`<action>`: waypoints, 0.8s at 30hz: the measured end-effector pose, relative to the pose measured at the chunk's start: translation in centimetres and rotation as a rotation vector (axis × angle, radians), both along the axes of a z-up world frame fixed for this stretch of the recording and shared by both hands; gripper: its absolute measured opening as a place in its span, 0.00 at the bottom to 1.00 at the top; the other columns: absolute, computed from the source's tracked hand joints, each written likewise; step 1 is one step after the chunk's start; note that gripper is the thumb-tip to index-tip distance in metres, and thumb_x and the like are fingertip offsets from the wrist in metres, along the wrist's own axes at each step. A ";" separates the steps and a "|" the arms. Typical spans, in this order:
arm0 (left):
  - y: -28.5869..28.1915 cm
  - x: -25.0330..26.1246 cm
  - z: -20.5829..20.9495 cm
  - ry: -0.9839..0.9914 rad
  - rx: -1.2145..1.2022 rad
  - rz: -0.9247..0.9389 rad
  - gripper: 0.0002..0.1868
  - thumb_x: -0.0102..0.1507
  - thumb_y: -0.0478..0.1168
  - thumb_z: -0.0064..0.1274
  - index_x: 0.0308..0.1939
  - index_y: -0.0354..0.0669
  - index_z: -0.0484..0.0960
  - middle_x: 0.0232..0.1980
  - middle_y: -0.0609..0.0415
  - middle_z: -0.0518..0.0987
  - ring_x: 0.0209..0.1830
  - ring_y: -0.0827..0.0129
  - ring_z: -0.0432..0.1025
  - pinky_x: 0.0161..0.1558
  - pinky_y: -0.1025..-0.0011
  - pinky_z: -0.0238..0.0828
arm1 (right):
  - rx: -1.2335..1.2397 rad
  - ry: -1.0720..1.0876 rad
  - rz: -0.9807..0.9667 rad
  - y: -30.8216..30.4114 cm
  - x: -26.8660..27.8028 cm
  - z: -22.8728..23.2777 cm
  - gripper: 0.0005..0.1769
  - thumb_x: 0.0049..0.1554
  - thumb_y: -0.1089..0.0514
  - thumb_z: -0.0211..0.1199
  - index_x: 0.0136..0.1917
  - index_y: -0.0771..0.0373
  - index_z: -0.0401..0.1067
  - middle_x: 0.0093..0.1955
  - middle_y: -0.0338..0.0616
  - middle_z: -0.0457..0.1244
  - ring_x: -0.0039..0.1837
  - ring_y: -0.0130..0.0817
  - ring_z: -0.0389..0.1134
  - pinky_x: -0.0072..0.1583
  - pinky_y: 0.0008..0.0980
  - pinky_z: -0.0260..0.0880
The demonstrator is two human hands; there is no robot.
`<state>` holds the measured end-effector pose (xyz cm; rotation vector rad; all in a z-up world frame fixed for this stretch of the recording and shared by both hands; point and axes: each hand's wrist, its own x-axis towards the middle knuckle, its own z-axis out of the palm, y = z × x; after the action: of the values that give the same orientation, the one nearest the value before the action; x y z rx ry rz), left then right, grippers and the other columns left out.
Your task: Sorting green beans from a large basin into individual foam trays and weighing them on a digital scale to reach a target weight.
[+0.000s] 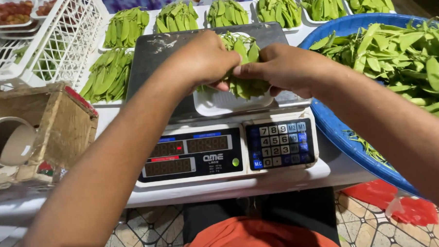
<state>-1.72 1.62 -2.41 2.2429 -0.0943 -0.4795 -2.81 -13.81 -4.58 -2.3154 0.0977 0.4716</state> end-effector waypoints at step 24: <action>0.1 -2.1 -2.1 -0.284 0.288 -0.055 0.39 0.60 0.46 0.68 0.69 0.35 0.67 0.51 0.51 0.79 0.42 0.67 0.75 0.49 0.67 0.79 | -0.059 -0.176 -0.021 -1.2 0.3 -1.2 0.09 0.64 0.60 0.61 0.55 0.68 0.74 0.48 0.53 0.71 0.46 0.41 0.74 0.49 0.36 0.79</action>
<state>-3.82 1.76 -4.50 2.5870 -0.2475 -0.2086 -2.53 -15.06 -5.74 -2.4001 0.0511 0.2560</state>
